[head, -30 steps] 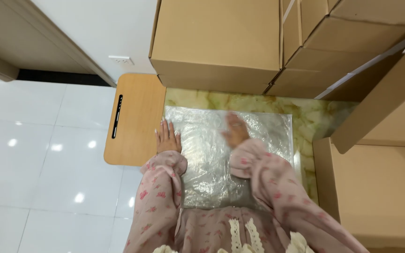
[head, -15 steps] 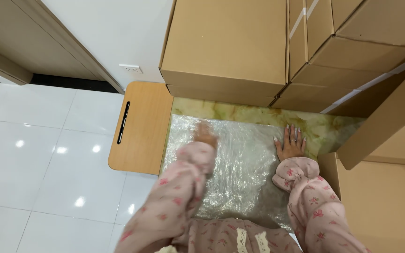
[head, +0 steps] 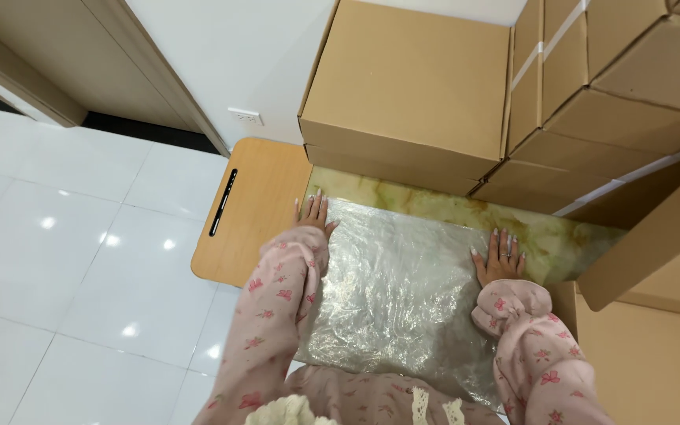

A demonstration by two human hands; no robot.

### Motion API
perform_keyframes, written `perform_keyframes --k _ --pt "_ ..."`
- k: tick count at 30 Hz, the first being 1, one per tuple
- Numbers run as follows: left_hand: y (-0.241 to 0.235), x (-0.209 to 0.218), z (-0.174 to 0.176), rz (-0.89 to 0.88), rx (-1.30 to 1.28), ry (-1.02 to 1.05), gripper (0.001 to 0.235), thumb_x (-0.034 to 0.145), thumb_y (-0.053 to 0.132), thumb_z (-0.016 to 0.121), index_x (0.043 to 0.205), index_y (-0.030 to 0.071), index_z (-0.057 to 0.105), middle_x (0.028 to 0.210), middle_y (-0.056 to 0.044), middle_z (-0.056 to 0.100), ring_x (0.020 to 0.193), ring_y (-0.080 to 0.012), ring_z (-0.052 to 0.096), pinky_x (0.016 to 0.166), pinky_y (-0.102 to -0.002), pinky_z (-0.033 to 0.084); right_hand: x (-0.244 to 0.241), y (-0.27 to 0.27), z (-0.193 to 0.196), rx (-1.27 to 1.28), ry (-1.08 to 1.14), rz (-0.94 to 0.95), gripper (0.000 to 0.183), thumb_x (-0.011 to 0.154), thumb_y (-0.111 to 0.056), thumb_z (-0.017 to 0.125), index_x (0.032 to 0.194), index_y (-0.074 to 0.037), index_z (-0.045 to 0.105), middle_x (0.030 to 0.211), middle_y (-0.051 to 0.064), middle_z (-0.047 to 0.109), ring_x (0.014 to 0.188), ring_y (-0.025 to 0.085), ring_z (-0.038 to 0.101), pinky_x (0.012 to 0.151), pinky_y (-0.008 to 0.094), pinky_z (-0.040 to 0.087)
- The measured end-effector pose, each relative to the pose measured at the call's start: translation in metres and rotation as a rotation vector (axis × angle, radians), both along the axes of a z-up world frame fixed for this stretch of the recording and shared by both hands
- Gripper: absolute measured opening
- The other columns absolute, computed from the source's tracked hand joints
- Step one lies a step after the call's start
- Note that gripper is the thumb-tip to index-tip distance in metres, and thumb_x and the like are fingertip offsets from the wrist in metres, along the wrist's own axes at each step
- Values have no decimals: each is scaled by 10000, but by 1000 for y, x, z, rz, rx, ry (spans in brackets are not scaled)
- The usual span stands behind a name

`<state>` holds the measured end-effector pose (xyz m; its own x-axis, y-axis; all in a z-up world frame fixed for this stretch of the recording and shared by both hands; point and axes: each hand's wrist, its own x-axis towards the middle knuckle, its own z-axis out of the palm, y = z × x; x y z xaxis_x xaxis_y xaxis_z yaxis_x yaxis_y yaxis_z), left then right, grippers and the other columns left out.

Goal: The person unpacks a gray item from a plastic bag and places it on a table. They then unwrap a white ribbon from a cardboard box, open the box, and remove an orange item wrapped in plastic. Finally, they place a sheet of bubble wrap on the table and close the cardboard box.

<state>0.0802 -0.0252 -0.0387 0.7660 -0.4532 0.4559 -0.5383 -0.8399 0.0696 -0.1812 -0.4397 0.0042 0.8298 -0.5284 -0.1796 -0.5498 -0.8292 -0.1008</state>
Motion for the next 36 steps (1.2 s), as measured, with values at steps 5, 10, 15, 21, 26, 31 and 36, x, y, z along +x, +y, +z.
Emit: perform_keyframes --k 5,10,15,21,26,31,36 --pt "-22 -64 31 -111 93 -306 669 1061 548 178 1625 190 232 1657 -202 253 1519 -385 277 1131 -710 258 -1 36 16 -350 -488 98 753 963 -471 504 1606 -97 385 1674 203 338 1549 429 223 1187 684 163" --pt "-44 -160 53 -3 145 590 659 1043 564 338 1587 196 288 1689 -60 219 1535 -251 246 1215 -602 196 19 178 14 -55 -208 384 641 915 -395 616 1494 -157 479 1511 133 491 1460 335 378 1155 600 305" --pt "-12 -155 29 -125 328 664 711 1039 606 267 1620 245 72 1717 12 -69 1578 -196 -20 1240 -628 66 -10 221 24 257 -140 637 645 1024 -449 433 1601 -216 261 1704 66 132 1553 315 163 1212 573 211" --pt "62 -160 61 -6 293 349 638 1045 568 282 1625 324 181 1725 30 100 1573 -150 107 1254 -462 52 -87 106 -24 -134 -410 350 669 972 -482 497 1559 -176 398 1607 144 375 1486 338 350 1169 524 312" --pt "75 -162 80 -73 30 288 645 1040 533 433 1573 173 384 1658 -203 268 1534 -341 253 1241 -487 205 -115 96 4 -109 -293 86 696 1007 -572 368 1621 -262 261 1703 86 185 1551 314 201 1243 530 175" --pt "77 -156 56 -80 5 225 631 1043 527 442 1564 171 410 1646 -229 280 1538 -375 229 1244 -502 182 -90 110 -25 -89 -328 63 696 974 -468 467 1601 -220 290 1686 157 162 1544 383 158 1212 610 144" --pt "80 -158 53 -80 4 193 613 1047 516 442 1556 175 427 1652 -227 274 1546 -398 206 1245 -513 182 -35 243 -26 -82 -259 302 614 963 -240 626 1517 -41 453 1565 279 397 1478 419 348 1174 575 291"
